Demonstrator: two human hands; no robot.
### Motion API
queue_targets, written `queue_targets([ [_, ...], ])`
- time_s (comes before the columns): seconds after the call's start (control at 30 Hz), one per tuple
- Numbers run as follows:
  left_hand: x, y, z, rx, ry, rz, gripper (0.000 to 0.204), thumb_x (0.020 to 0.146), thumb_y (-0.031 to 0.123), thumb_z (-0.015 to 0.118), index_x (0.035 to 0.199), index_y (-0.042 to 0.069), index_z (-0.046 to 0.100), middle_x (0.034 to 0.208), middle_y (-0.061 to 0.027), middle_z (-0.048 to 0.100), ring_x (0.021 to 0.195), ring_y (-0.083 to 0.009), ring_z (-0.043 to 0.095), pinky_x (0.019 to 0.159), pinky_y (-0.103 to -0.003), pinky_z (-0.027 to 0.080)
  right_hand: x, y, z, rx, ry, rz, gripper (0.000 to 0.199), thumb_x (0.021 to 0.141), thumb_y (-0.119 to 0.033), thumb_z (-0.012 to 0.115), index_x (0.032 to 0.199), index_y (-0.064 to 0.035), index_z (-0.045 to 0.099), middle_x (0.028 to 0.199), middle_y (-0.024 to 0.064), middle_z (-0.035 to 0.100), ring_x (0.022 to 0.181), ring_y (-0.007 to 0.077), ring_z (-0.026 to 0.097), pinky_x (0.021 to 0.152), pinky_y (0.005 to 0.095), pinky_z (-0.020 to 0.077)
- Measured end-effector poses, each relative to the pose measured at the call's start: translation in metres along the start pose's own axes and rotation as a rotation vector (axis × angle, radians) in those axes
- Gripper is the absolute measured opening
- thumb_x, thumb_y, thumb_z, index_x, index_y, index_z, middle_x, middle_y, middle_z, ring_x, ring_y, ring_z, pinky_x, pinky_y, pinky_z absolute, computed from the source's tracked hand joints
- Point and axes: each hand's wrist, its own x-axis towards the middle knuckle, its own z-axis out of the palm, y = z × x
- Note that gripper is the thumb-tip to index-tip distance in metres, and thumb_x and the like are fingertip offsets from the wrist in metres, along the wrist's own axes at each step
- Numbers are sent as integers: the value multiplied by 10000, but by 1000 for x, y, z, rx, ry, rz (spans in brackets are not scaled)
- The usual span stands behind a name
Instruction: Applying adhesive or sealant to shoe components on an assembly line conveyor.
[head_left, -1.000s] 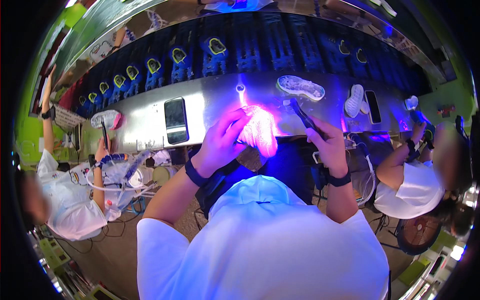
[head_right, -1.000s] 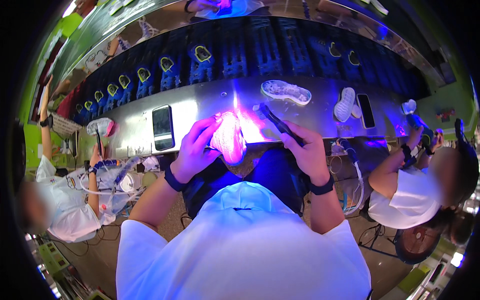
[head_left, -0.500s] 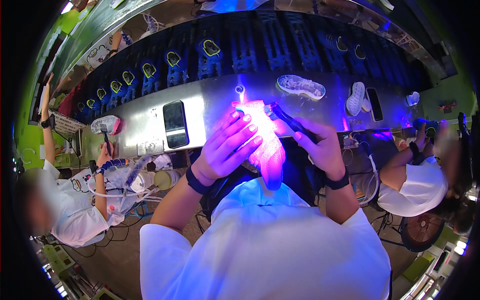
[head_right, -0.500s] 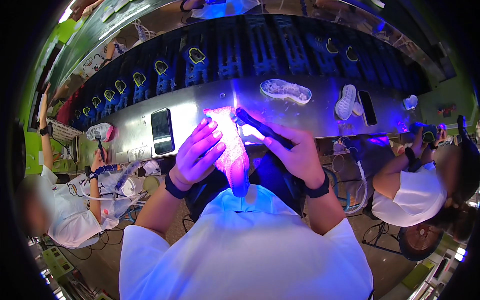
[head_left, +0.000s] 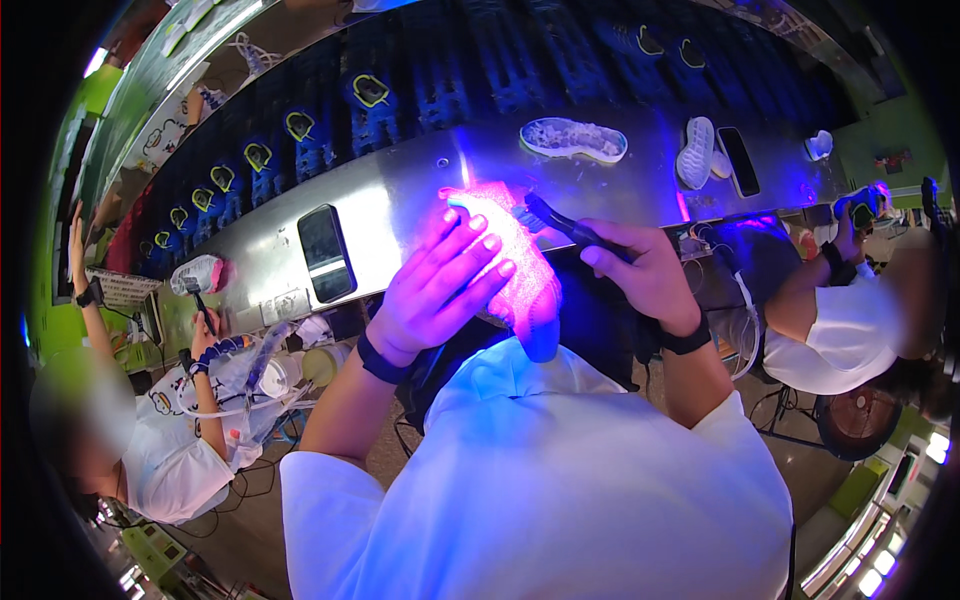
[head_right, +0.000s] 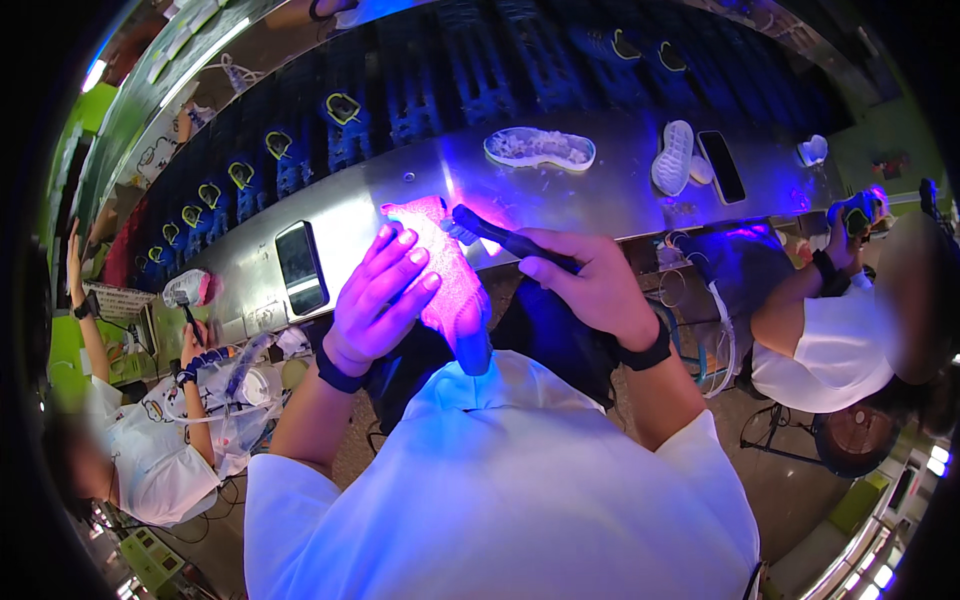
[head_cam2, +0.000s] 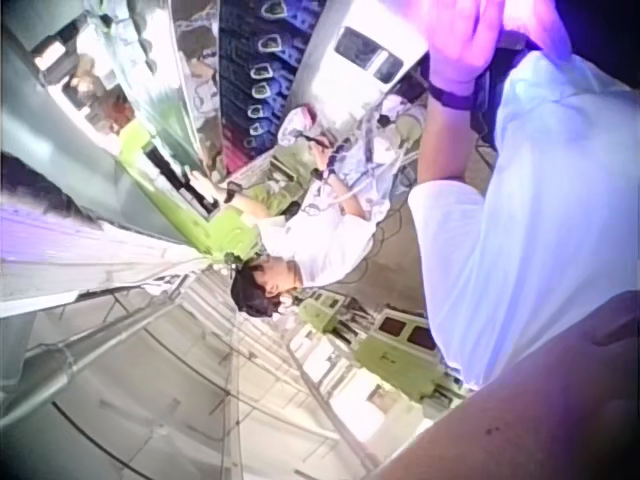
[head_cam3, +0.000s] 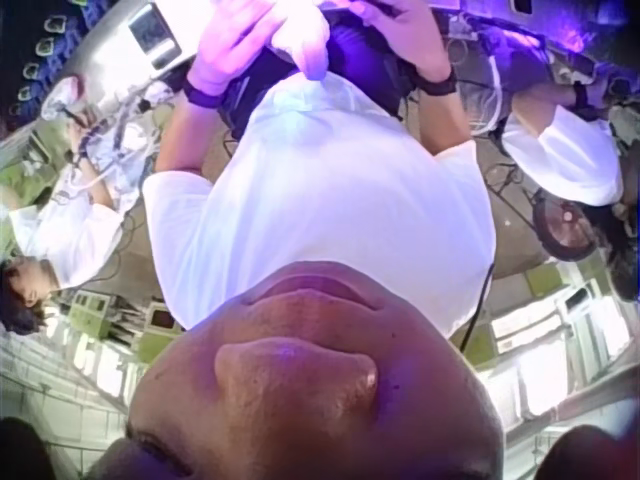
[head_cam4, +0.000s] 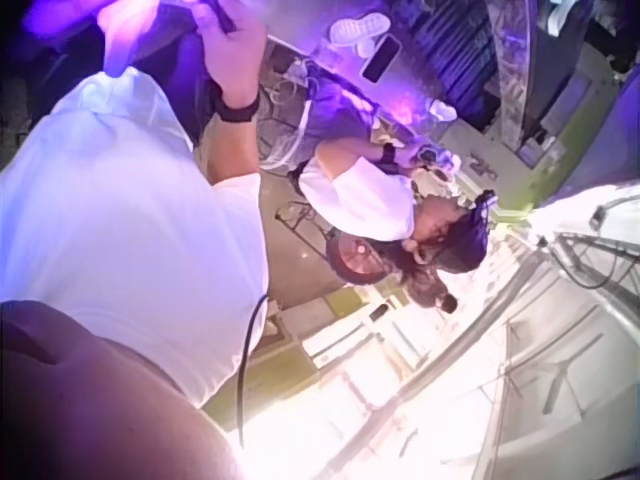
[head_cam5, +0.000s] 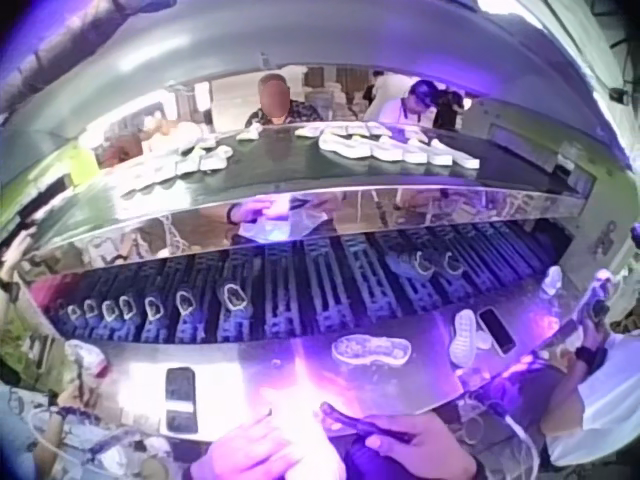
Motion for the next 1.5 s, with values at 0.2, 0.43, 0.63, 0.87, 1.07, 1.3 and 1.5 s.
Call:
queue_targets([
  [0.2,-2,-13,6,38,-17,-124,357,883,74,669,1235,86,724,1307,-132,643,1291,-370,607,1131,-559,466,-14,14,-21,70,-126,9,390,929,-71,735,1308,2,683,964,12,684,824,84,594,770,253,498],
  [0.43,-1,-2,20,-31,-9,-320,545,738,-14,701,1277,65,699,1305,-162,643,1279,-392,605,1121,-559,463,-14,25,-18,120,-83,115,358,941,-72,724,1291,-1,694,924,0,669,766,80,574,713,244,489],
  [0.63,-9,5,27,-54,29,-473,668,658,-63,723,1311,68,673,1312,-174,638,1292,-398,591,1128,-541,457,-15,42,-6,235,-88,179,351,967,-110,715,1304,-15,693,889,-4,656,756,76,586,692,242,489],
  [0.87,-15,5,29,-60,-9,-603,751,634,-79,746,1358,84,634,1307,-169,633,1273,-384,601,1081,-472,504,-23,43,-4,220,-102,221,377,974,-127,709,1324,8,671,862,-7,643,744,72,575,687,236,480],
  [1.07,-22,6,33,-78,-42,-717,707,667,-58,740,1351,84,631,1274,-156,639,1231,-358,627,1021,-427,543,-36,53,11,213,-25,268,410,973,-133,713,1353,9,652,858,-11,639,738,60,557,688,228,471],
  [1.3,-18,6,22,-111,-146,-837,671,691,-14,746,1347,72,632,1253,-156,645,1082,-340,693,927,-420,581,-18,37,6,-231,59,-28,385,919,-53,739,1299,-14,692,1032,85,758,924,139,691,878,284,528],
  [1.5,-22,-5,16,-320,-174,-838,648,647,70,860,1272,36,694,1129,-160,711,1045,-315,719,904,-380,583,0,34,-9,-322,-53,-110,388,896,-19,743,1279,14,690,1162,114,752,1059,166,685,976,312,501],
])
